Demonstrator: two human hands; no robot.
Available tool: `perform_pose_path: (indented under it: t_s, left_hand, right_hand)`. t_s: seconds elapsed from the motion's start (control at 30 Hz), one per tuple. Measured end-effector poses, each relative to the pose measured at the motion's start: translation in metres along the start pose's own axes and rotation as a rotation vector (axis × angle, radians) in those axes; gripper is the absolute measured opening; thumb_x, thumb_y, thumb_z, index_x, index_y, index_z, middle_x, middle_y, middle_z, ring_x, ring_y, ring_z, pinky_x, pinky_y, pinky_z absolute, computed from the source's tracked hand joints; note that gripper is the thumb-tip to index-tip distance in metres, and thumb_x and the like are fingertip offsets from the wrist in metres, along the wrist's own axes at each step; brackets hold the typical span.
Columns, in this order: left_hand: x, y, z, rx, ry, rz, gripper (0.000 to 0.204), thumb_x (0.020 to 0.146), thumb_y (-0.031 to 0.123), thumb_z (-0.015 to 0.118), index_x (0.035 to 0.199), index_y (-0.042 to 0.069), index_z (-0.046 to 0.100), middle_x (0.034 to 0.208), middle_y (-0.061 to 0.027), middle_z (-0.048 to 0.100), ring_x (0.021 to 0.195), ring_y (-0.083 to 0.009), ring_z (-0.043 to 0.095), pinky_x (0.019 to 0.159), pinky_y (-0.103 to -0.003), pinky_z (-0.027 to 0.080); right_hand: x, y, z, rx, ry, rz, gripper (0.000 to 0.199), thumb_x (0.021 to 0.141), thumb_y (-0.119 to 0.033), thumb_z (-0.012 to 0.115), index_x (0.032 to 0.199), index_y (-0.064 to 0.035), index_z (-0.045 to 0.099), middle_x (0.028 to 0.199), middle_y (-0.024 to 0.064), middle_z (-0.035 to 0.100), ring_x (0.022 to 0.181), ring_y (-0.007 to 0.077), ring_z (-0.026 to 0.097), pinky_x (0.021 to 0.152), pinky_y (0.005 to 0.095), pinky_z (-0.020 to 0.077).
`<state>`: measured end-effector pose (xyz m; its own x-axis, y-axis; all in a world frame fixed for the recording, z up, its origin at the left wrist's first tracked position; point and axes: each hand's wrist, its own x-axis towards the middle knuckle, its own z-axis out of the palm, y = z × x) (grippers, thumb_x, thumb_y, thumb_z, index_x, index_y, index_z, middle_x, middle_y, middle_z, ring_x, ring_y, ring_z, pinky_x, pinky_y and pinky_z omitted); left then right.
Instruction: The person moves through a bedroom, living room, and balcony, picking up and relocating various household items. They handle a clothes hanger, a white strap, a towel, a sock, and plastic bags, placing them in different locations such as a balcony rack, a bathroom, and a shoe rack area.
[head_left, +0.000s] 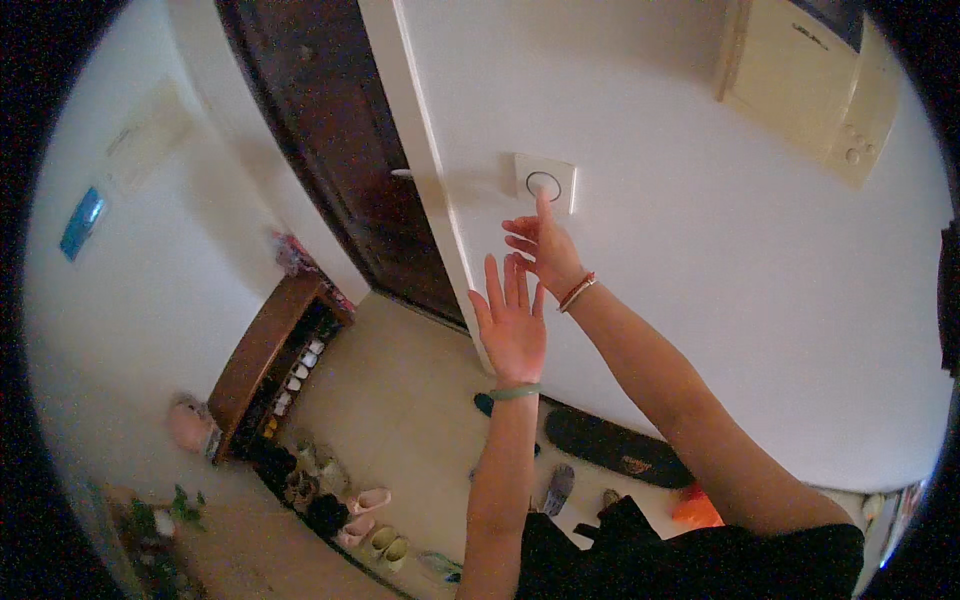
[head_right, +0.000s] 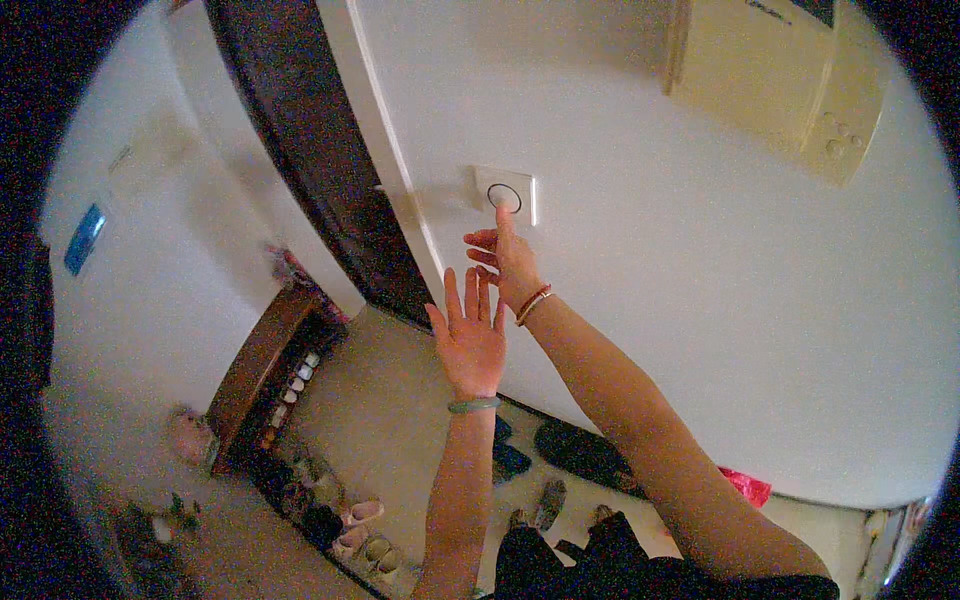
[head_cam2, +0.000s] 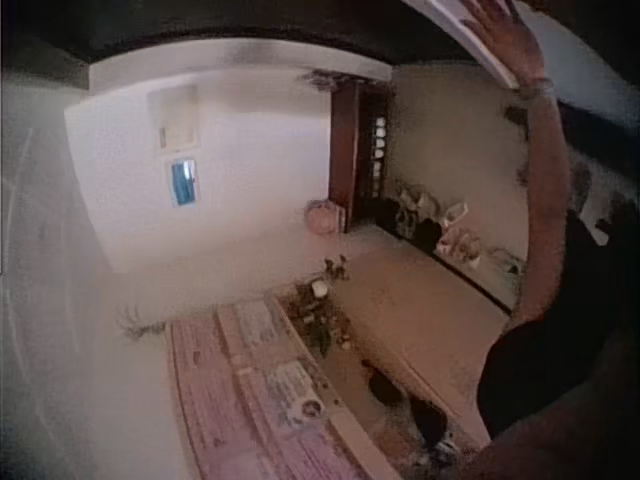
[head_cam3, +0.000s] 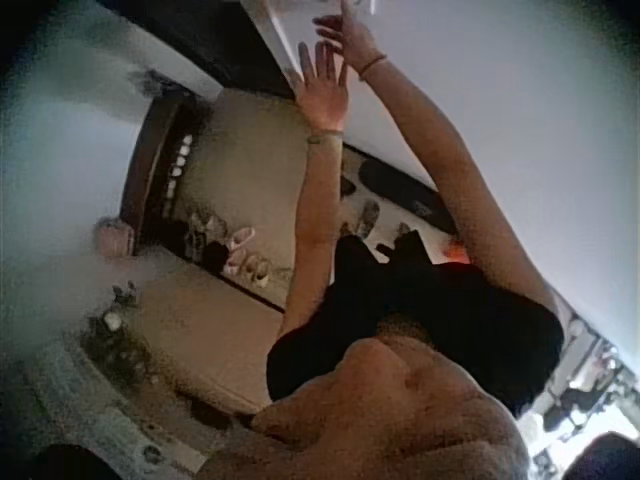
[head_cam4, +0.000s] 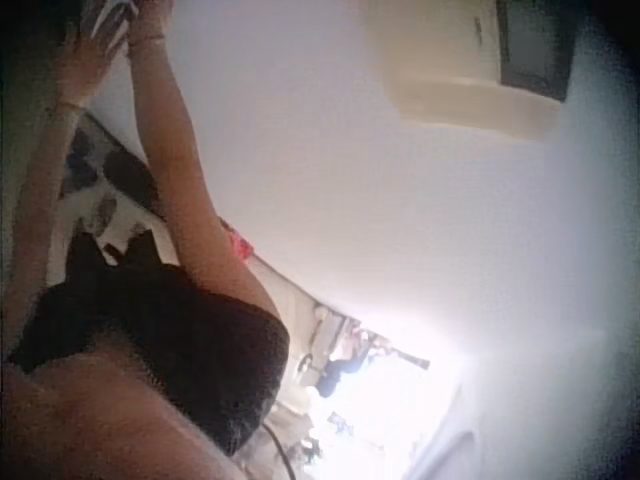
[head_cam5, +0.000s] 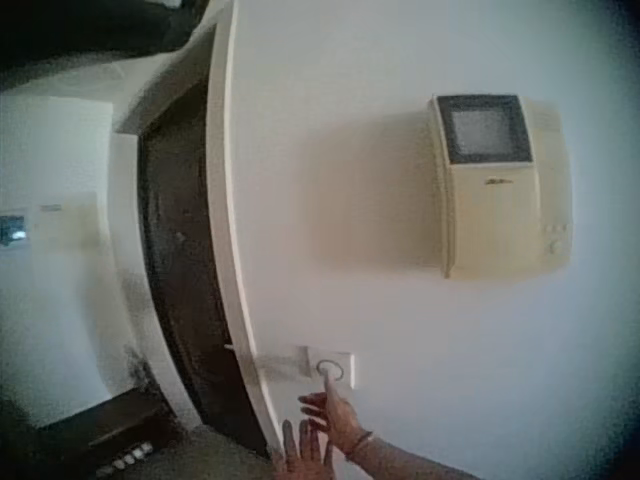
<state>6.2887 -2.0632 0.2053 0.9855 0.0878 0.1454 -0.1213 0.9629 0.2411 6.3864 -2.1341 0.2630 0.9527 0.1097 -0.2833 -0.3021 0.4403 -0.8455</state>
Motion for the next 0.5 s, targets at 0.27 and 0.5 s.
perform_pose_path:
  t_s: [0.27,0.5]
  left_hand:
    - [0.036,0.005,-0.022,-0.091,0.009,-0.135,0.062,0.098,0.057,0.036,0.149,0.022,0.033,0.152,-0.0059,0.035,0.142,-0.0203,0.028,0.118,-0.043,0.018]
    - [-0.013,-0.008,-0.037,-0.106,0.054,-0.228,0.06,0.099,0.051,0.042,0.149,0.02,0.031,0.153,-0.0075,0.031,0.142,-0.0208,0.025,0.119,-0.044,0.017]
  right_hand:
    - [0.031,-0.003,0.016,-0.159,0.137,-0.153,0.067,0.094,-0.068,0.03,0.075,-0.0105,0.057,0.086,0.007,0.071,0.071,0.0137,0.06,0.062,0.0298,0.0453]
    - [-0.043,0.012,-0.035,-0.155,-0.008,-0.182,0.073,0.096,-0.068,0.026,0.093,-0.0056,0.064,0.099,0.0082,0.069,0.086,0.0158,0.062,0.079,0.0329,0.0481]
